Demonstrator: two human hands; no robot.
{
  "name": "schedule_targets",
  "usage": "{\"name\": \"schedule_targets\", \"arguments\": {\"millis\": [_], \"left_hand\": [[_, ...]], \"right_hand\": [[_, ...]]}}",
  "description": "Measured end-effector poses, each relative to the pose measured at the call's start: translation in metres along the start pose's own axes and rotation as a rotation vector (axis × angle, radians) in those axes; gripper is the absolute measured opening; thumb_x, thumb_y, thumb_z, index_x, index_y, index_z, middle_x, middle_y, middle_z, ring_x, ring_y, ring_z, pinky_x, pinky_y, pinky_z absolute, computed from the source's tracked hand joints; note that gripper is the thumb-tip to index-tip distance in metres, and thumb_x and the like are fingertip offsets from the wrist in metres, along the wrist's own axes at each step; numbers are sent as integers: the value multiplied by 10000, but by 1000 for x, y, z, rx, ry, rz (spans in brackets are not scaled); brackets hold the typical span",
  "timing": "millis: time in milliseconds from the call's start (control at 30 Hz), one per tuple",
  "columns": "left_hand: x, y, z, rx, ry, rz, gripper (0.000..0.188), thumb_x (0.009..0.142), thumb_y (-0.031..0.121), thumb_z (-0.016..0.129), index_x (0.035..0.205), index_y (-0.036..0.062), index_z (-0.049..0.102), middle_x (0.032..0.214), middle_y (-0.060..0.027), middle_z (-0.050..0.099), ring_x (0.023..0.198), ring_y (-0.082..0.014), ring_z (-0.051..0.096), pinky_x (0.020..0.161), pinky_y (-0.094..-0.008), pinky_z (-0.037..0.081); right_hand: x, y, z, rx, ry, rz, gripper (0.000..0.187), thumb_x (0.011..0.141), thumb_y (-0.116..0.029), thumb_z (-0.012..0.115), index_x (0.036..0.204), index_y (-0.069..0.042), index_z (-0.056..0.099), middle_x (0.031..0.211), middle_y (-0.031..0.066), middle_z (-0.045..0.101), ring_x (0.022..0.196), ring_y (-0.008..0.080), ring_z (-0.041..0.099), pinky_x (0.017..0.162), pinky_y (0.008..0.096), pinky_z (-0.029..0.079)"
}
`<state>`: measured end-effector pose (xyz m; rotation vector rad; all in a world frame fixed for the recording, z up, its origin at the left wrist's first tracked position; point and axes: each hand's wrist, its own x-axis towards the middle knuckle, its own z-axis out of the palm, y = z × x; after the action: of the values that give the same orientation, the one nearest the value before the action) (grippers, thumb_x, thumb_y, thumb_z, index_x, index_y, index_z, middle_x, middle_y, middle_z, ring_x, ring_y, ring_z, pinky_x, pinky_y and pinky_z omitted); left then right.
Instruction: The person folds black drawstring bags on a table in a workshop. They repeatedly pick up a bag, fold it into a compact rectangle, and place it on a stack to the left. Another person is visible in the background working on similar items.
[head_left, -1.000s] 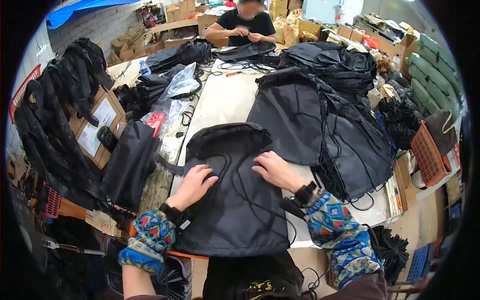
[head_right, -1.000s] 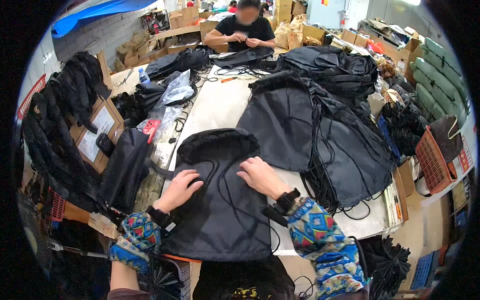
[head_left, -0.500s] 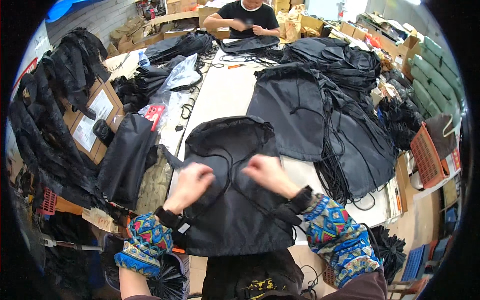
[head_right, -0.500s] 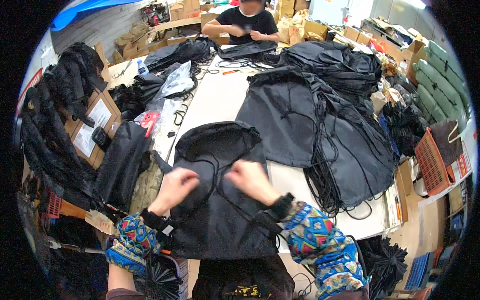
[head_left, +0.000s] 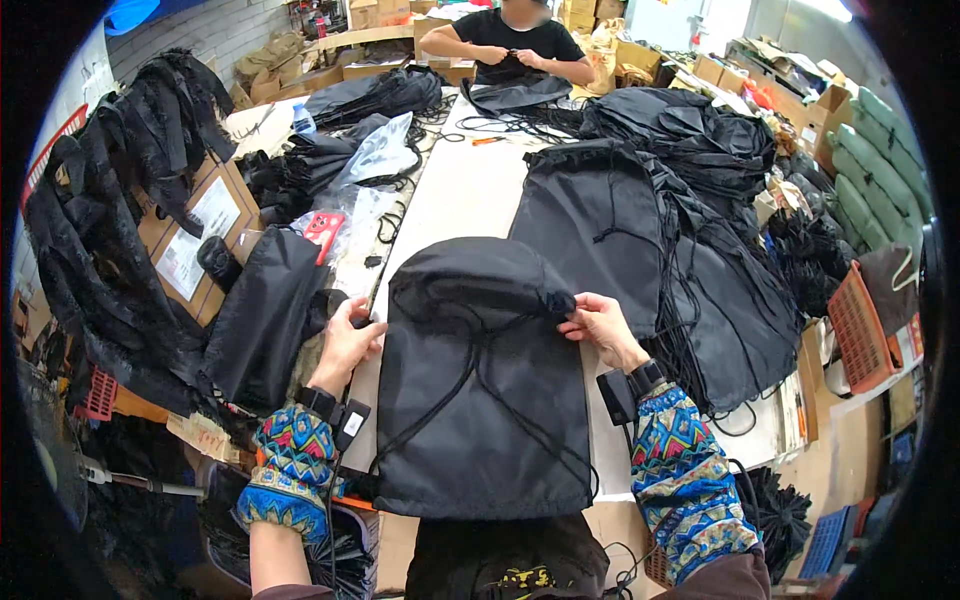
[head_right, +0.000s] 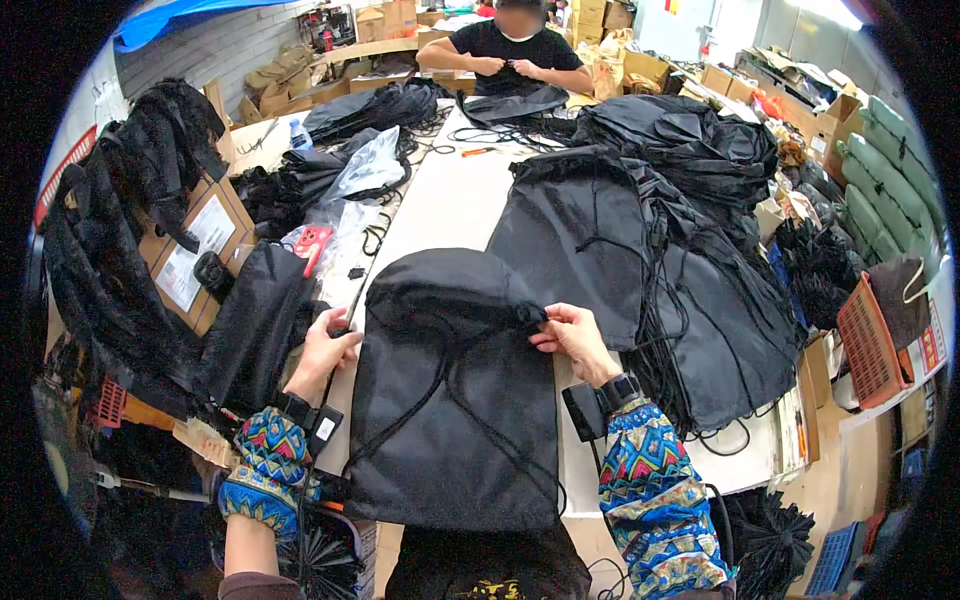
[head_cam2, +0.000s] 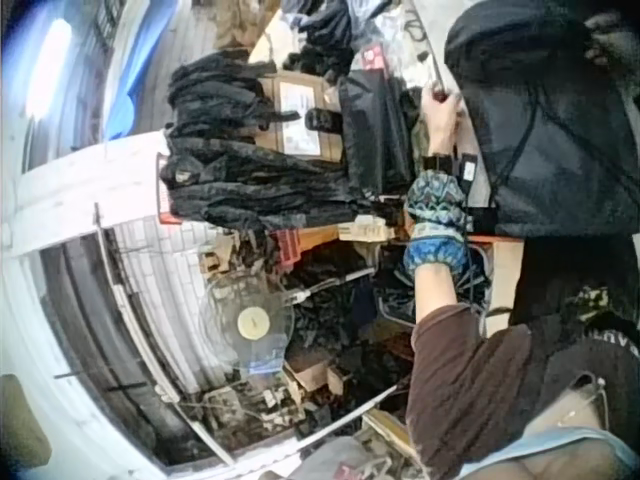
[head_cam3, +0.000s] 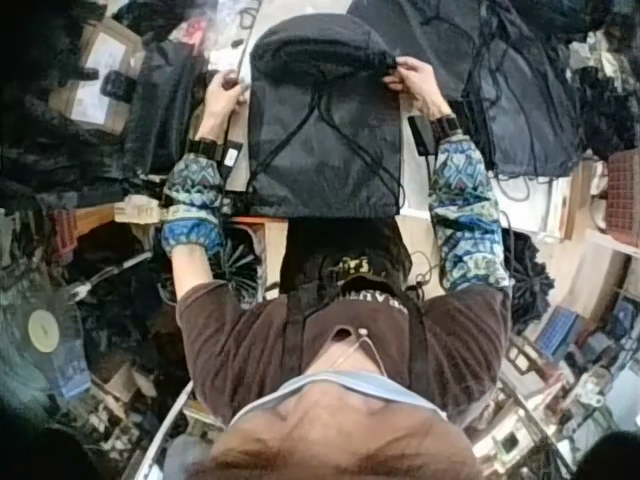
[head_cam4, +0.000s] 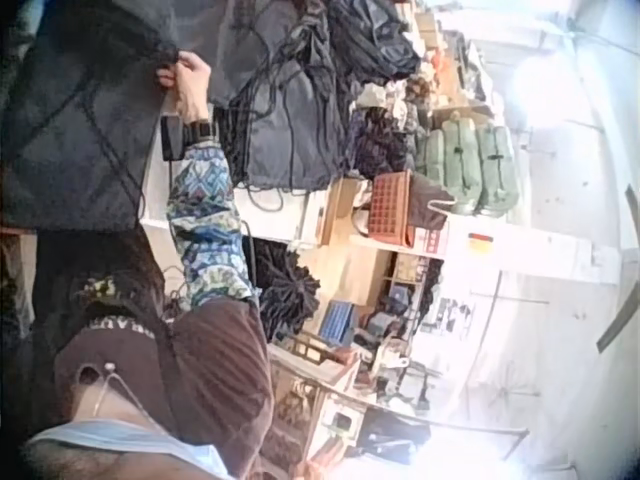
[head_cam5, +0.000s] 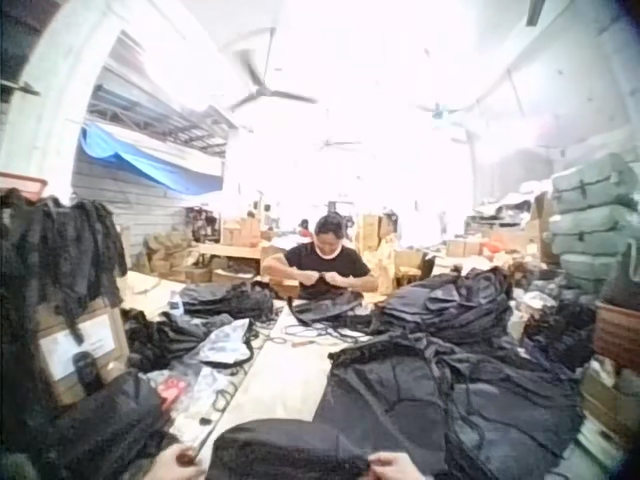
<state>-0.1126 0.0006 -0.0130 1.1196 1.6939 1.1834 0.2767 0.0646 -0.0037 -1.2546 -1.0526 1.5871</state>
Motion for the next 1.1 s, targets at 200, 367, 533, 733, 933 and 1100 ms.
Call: {"name": "schedule_targets", "arguments": {"millis": [200, 367, 533, 733, 933, 1100], "left_hand": [[13, -10, -3, -102, -51, 160, 498, 793, 81, 705, 1261, 23, 546, 977, -46, 628, 603, -89, 593, 491, -220, 451], [-2, 6, -9, 57, -339, 170, 212, 796, -4, 565, 960, 20, 698, 761, -13, 654, 701, -112, 614, 612, -270, 479], [-32, 35, -5, 565, 99, 741, 290, 751, -87, 477, 907, 8, 702, 816, -112, 688, 840, -234, 610, 761, -329, 486], [-64, 93, 18, 339, -345, 611, 297, 917, 126, 447, 1070, 0, 668, 850, -113, 704, 851, -251, 639, 891, -348, 457], [-77, 124, 10, 69, -486, 481, 380, 962, 258, 529, 1204, -28, 594, 1067, -156, 687, 1045, -235, 632, 920, -304, 474], [-106, 123, 37, 890, -512, 1069, 762, 731, 241, 777, 1380, 31, 439, 1300, -219, 541, 1203, -358, 523, 1006, -399, 431]], "right_hand": [[0, 0, -1, -142, -86, -79, 187, 860, 58, 514, 815, -74, 638, 917, 8, 638, 715, 76, 568, 555, 186, 450], [-4, 6, -10, -183, -161, -176, 198, 783, 96, 520, 744, -61, 635, 1038, 40, 619, 840, 85, 547, 631, 194, 421], [-8, 13, -7, -368, -157, -348, 190, 768, 103, 518, 702, -39, 625, 1023, 40, 620, 872, 108, 535, 739, 224, 404], [-6, 14, -8, -536, -126, -479, 180, 732, 99, 513, 692, -31, 631, 957, 46, 622, 869, 140, 556, 770, 252, 427], [-13, 21, -7, -579, -56, -531, 193, 719, 76, 493, 720, -36, 650, 819, 37, 595, 805, 155, 580, 706, 257, 437], [-4, 29, -9, -503, -80, -439, 205, 724, 77, 489, 758, -41, 653, 839, 66, 588, 778, 175, 572, 688, 272, 438]]}}
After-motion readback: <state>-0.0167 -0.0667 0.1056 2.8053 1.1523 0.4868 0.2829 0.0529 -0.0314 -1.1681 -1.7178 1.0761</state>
